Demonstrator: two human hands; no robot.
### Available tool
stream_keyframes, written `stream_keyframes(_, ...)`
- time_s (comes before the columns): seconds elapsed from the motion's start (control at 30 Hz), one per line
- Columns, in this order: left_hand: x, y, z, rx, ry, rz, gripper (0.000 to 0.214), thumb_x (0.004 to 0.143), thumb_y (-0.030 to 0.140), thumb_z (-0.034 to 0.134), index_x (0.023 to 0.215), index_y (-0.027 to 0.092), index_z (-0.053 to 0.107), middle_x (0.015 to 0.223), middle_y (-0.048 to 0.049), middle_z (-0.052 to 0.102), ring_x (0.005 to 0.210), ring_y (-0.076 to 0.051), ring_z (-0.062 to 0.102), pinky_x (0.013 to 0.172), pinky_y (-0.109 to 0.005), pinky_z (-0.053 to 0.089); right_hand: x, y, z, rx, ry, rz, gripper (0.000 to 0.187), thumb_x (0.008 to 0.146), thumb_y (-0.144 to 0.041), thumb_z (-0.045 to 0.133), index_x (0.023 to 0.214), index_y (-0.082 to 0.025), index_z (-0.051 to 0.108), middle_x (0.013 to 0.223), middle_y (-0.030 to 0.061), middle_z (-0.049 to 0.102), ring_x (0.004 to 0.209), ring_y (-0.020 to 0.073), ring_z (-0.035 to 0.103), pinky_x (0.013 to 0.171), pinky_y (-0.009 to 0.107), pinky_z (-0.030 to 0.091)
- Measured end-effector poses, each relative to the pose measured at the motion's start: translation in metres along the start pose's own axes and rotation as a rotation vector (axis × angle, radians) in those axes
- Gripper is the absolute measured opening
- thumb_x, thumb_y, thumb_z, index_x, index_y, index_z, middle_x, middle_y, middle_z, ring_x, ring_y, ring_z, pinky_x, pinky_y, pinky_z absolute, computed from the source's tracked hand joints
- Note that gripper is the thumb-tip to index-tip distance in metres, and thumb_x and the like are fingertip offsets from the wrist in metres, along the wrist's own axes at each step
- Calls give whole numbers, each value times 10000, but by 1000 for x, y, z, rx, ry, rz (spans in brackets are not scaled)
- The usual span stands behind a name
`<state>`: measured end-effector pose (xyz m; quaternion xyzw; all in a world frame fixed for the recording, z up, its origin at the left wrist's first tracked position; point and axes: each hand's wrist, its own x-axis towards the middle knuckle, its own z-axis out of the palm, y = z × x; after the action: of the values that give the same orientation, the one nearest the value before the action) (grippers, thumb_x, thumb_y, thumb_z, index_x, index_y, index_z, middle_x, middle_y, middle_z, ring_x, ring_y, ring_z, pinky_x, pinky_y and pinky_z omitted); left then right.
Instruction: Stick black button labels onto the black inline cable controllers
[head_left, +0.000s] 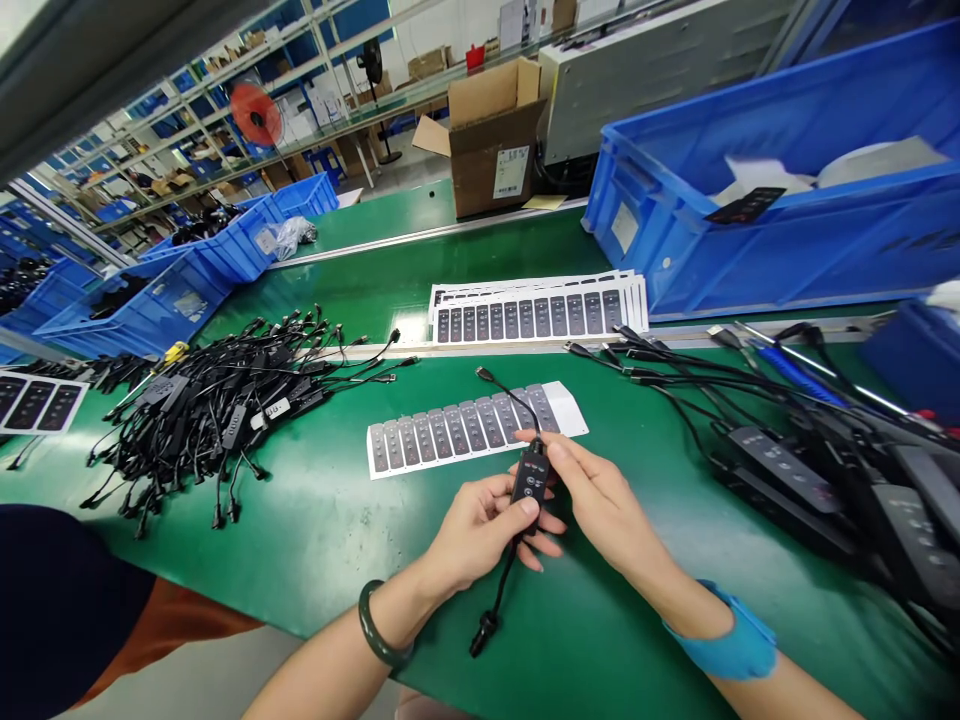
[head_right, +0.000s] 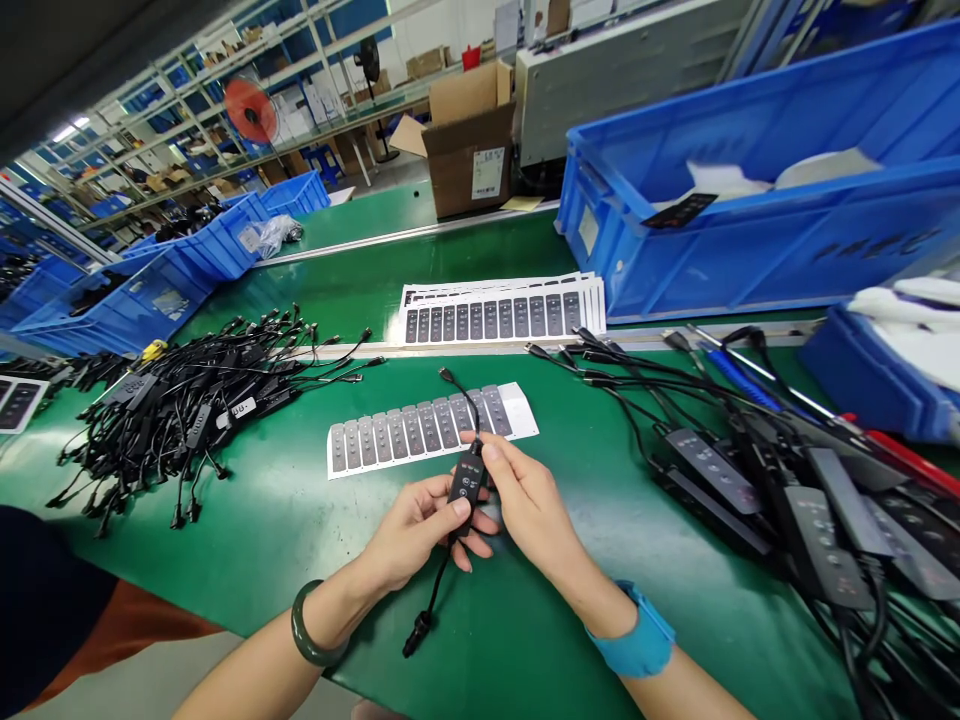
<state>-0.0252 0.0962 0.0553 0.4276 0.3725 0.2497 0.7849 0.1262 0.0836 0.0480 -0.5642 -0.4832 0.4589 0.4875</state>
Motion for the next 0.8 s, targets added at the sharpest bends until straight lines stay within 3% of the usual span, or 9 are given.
stream_keyframes(0.13,1,0,-1,12,32,52,485,791,558,663,941,100,612,732,-83,690,592,-146,667,482,-200,519,-3,3,4,-56,-28,-79,480,857,-389,555,1275,-155,587,866,56,715,754,197,663,699,307,534)
stream_keyframes(0.27,6,-6,-4,20,21,88,484,775,562,675,928,106,620,686,-54,655,561,-139,645,471,-200,504,-3,8,7,-115,4,-89,475,833,-357,570,1256,-141,584,847,57,705,640,177,634,596,290,521)
stream_keyframes(0.37,7,-5,-7,91,21,93,519,808,569,632,1040,105,620,732,-65,674,609,-155,662,553,-239,530,-2,8,10,-101,33,-108,442,835,-346,570,1234,-157,595,877,62,722,721,198,661,686,319,535)
stream_keyframes(0.43,4,2,-10,303,37,135,509,867,573,540,1062,113,638,788,-79,694,682,-184,674,641,-291,547,0,6,12,-50,44,-136,434,839,-347,567,1236,-174,599,908,68,731,815,219,677,766,351,537)
stream_keyframes(0.53,-3,13,-15,904,157,304,436,928,500,461,1103,160,670,1012,-108,711,934,-264,656,864,-410,515,13,-2,7,-9,65,-178,418,868,-364,513,1240,-189,588,905,64,729,841,215,687,786,357,550)
stream_keyframes(0.6,-7,14,-20,1295,284,366,441,906,436,526,1255,179,611,1262,-147,628,1168,-350,558,1010,-521,413,25,-11,-5,-49,113,-197,420,894,-381,456,1253,-193,563,856,50,717,780,194,687,724,331,563)
stream_keyframes(0.67,-9,11,-26,1577,354,334,564,879,422,578,1388,191,502,1445,-184,471,1324,-434,407,1058,-633,309,36,-25,-27,-97,182,-217,430,905,-404,428,1259,-186,539,830,44,701,729,183,679,662,316,562)
stream_keyframes(0.8,-7,1,-38,1803,291,280,640,905,491,524,1474,243,369,1559,-189,271,1414,-457,236,1054,-688,280,40,-51,-98,-236,337,-312,471,821,-469,566,1199,-188,550,904,66,687,752,212,663,655,359,544)
